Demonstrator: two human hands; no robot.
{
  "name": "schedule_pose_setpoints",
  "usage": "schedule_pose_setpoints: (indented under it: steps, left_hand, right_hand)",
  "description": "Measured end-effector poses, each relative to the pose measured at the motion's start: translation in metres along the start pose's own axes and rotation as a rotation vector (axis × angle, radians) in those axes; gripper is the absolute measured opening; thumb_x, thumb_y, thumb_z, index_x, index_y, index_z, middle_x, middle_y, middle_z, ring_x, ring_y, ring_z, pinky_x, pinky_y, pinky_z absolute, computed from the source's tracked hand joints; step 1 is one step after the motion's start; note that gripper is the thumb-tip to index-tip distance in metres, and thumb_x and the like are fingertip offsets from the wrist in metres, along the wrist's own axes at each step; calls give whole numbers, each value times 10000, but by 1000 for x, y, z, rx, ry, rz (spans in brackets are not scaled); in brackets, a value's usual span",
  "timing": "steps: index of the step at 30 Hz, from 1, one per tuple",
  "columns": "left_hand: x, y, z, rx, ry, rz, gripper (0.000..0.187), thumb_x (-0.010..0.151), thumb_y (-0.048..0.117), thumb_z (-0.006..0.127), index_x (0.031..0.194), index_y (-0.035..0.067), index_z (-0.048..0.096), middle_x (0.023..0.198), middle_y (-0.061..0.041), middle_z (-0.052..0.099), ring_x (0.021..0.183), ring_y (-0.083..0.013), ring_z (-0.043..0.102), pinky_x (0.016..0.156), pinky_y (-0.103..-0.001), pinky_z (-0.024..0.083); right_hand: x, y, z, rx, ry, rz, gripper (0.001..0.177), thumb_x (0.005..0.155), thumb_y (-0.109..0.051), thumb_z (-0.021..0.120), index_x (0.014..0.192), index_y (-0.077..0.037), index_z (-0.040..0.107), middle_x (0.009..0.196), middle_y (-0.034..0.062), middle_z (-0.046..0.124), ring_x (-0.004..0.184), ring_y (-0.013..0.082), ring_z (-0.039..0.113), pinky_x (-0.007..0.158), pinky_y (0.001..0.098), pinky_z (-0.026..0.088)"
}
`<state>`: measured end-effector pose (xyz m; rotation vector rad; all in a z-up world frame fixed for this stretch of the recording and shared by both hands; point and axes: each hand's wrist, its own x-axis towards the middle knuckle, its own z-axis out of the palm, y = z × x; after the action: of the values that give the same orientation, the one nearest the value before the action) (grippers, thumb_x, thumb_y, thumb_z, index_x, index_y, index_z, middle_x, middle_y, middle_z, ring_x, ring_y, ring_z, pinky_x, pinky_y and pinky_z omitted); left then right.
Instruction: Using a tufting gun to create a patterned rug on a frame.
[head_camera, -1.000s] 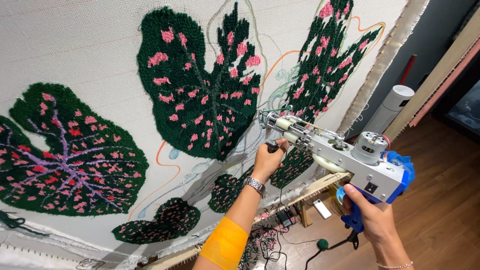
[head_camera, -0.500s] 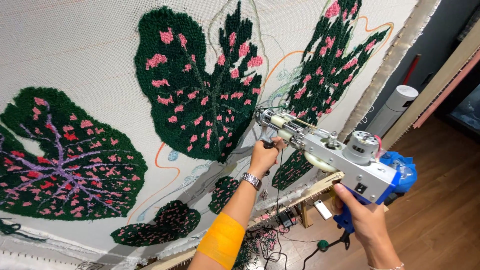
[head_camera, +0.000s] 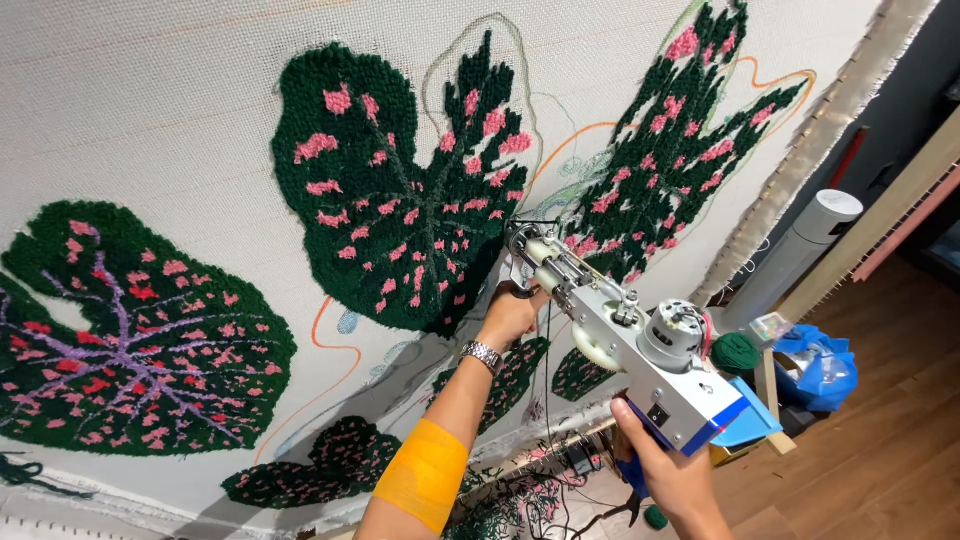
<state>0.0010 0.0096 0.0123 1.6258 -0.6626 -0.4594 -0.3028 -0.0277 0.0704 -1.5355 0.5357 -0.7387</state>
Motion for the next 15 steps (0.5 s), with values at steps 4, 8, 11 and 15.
schedule_pose_setpoints:
  steps: [4,8,11,15]
  left_hand:
    - [6,-4,-2,42,-8,71,398,933,425,670,1038,55,774,523,-76,602,435,-160,600,445,-327,466]
    - [93,-157,0,585,-132,325,329,943,265,535,787,52,731,643,-92,645,600,-198,619,599,-356,467]
    - [99,-164,-1,733,-164,378,373,939,240,556,657,98,755,655,-102,714,624,-253,688,622,-427,521]
    - [98,-148,-2,690,-192,314,174,951,189,522,889,98,658,683,-128,711,647,-293,694,618,-456,522]
  right_hand:
    - [3,-3,5,-82,46,67,254,857,-199,770,764,3,647,586,53,602,481,149,553,450,307,440]
    - [4,1,8,-76,30,32,240,851,-191,772,758,-5,651,574,49,588,476,144,540,442,305,422]
    - [5,4,10,-72,38,62,241,850,-186,770,750,2,657,565,57,589,470,149,544,436,309,426]
    - [6,0,13,-54,43,70,242,857,-174,766,749,9,652,571,58,592,481,150,549,445,309,434]
